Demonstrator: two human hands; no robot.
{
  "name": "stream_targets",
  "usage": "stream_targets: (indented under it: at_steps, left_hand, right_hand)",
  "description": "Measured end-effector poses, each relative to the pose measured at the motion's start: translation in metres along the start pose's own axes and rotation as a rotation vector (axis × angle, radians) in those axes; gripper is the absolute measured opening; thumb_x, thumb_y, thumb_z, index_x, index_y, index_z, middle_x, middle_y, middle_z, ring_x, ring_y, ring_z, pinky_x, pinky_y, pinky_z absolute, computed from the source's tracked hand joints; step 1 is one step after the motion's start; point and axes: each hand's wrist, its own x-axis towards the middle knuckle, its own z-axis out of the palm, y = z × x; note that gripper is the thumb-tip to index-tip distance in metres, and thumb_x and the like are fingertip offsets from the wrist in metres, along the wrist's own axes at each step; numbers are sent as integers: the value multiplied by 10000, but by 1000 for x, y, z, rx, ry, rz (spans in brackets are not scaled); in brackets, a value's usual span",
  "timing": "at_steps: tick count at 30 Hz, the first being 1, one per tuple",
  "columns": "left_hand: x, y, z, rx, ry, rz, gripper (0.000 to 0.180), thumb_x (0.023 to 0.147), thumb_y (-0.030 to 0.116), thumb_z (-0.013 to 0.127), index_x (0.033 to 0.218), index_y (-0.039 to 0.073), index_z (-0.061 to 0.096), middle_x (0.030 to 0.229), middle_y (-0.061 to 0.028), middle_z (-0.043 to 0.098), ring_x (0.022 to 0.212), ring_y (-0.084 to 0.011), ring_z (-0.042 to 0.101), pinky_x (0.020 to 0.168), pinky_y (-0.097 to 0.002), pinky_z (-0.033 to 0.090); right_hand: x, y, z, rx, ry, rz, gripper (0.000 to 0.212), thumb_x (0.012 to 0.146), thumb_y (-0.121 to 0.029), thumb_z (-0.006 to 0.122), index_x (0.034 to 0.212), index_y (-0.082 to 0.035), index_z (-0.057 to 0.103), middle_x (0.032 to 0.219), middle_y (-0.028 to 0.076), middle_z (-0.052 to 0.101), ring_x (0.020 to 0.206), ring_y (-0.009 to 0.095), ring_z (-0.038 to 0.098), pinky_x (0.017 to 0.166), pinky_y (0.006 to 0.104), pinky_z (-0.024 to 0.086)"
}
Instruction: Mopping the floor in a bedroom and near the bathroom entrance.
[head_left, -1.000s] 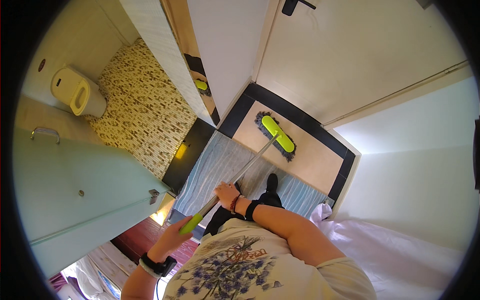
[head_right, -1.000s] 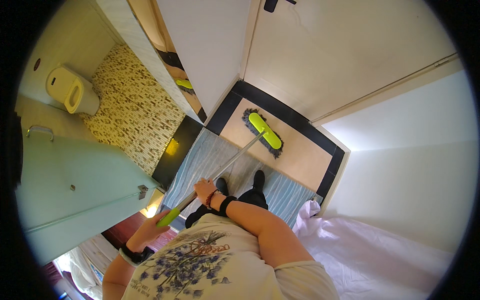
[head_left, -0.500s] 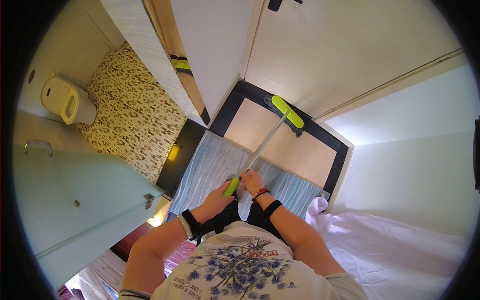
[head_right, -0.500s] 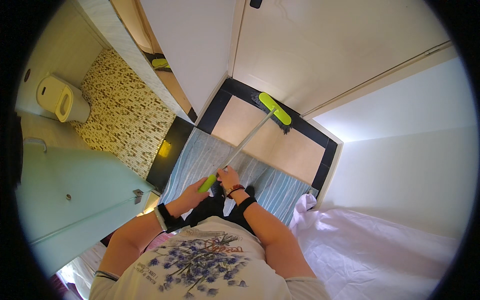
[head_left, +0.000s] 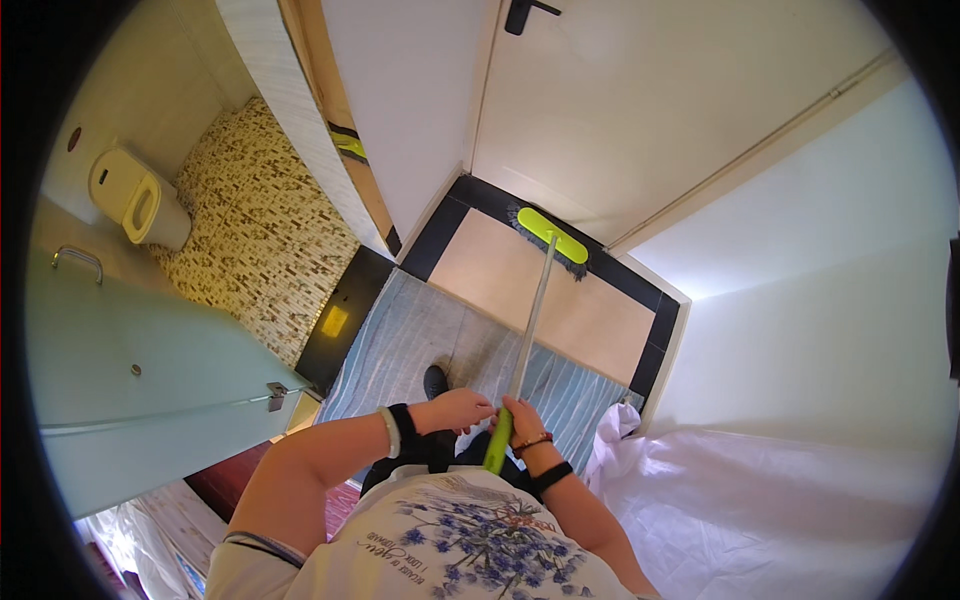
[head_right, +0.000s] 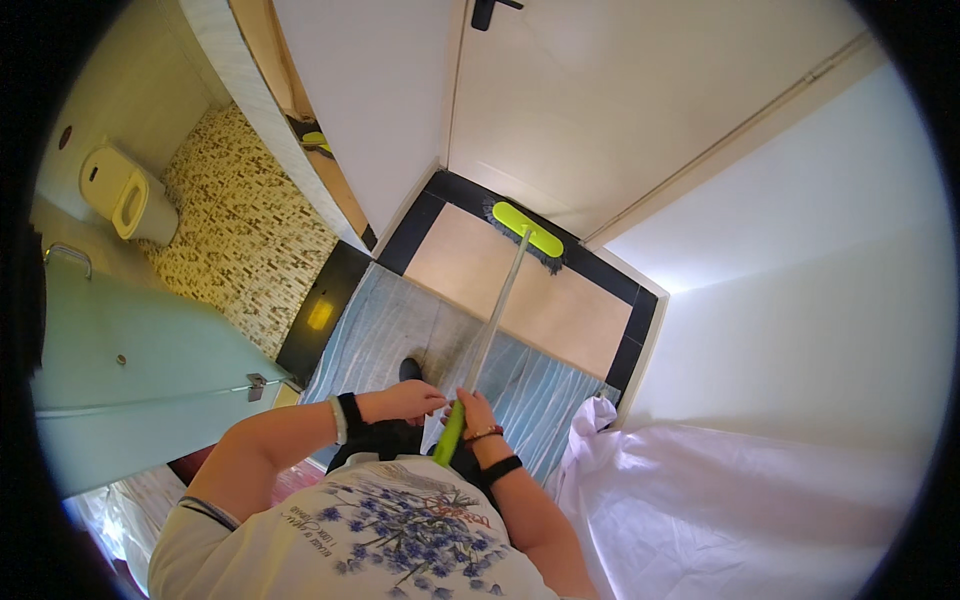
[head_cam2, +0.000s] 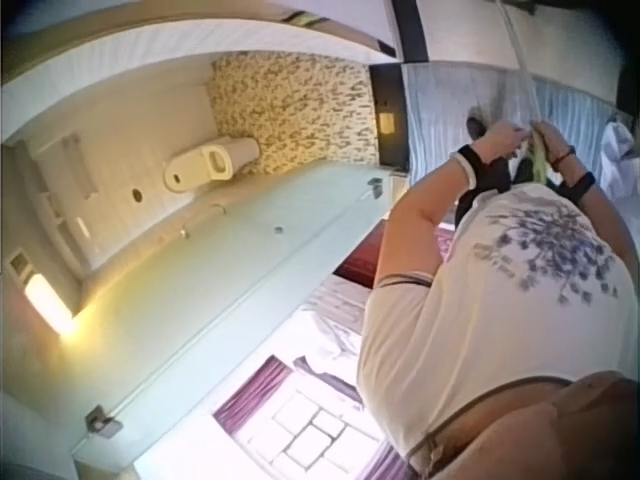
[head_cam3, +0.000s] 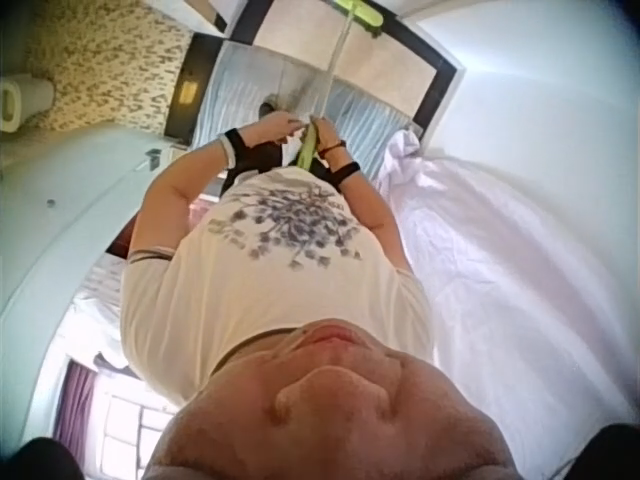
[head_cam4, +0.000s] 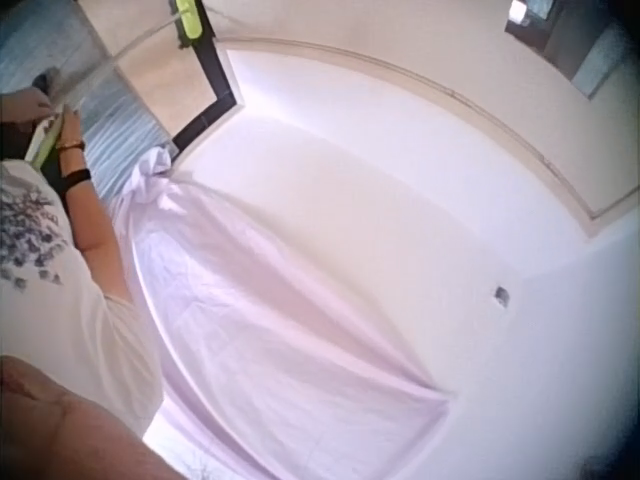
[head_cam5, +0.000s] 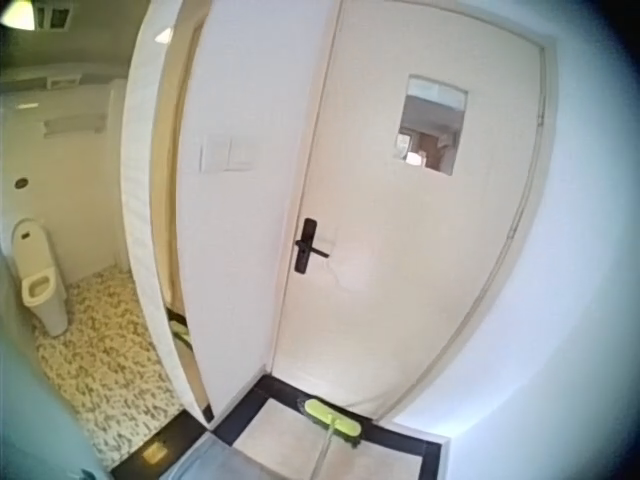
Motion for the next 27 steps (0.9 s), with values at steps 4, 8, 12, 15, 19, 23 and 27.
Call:
stream_targets:
  at_steps: [4, 8, 12, 15, 19, 23, 27]
  left_hand:
    - [25, 24, 64, 231, -18, 79, 299, 807, 208, 440, 1035, 31, 519, 750, -124, 565, 608, -236, 584, 527, -304, 482]
    - [64, 6, 148, 676, 170, 496, 395, 711, 76, 449, 1105, 59, 470, 1008, -178, 486, 830, -339, 541, 694, -378, 452]
    - [71, 9, 199, 875, -291, 570, 450, 669, 29, 462, 1113, 106, 470, 1167, -183, 385, 899, -352, 516, 741, -395, 438]
    - [75, -6, 234, 886, -366, 725, 330, 680, 59, 481, 1000, 123, 533, 1063, -141, 444, 892, -323, 517, 715, -390, 431]
    - [82, -13, 264, 853, -531, 679, 195, 676, 71, 504, 864, 117, 534, 936, -112, 507, 826, -295, 520, 658, -392, 423]
    - [95, -13, 270, 868, -532, 619, 211, 681, 72, 514, 887, 120, 517, 893, -112, 521, 798, -298, 538, 644, -401, 422]
    - [110, -10, 254, 967, -476, 556, 222, 683, 70, 515, 898, 126, 514, 907, -106, 515, 794, -299, 547, 645, -410, 425]
  right_hand:
    - [-47, 11, -69, -163, 65, -43, 213, 804, -216, 508, 957, -94, 424, 607, 46, 463, 435, 158, 457, 373, 283, 404]
    - [-106, 36, -130, -306, 62, -47, 218, 805, -193, 506, 987, -97, 435, 585, 32, 454, 425, 140, 459, 360, 271, 398]
    - [-166, 75, -184, -567, 30, -49, 313, 791, -161, 532, 1072, -92, 410, 628, 33, 485, 473, 129, 490, 397, 259, 414]
    - [-194, 122, -228, -585, -6, -70, 470, 777, -144, 563, 1193, -86, 351, 787, 42, 537, 652, 118, 526, 558, 234, 442]
    - [-241, 151, -239, -366, -55, -126, 631, 769, -85, 577, 1300, -81, 237, 1058, 46, 509, 935, 90, 464, 800, 205, 371]
    - [-261, 153, -238, -392, 43, -239, 571, 771, -39, 554, 1277, -68, 289, 1085, 63, 506, 953, 94, 466, 811, 223, 373]
    - [-246, 124, -225, -759, 128, -259, 569, 741, -43, 578, 1252, -46, 326, 1115, 94, 500, 974, 113, 466, 824, 230, 363]
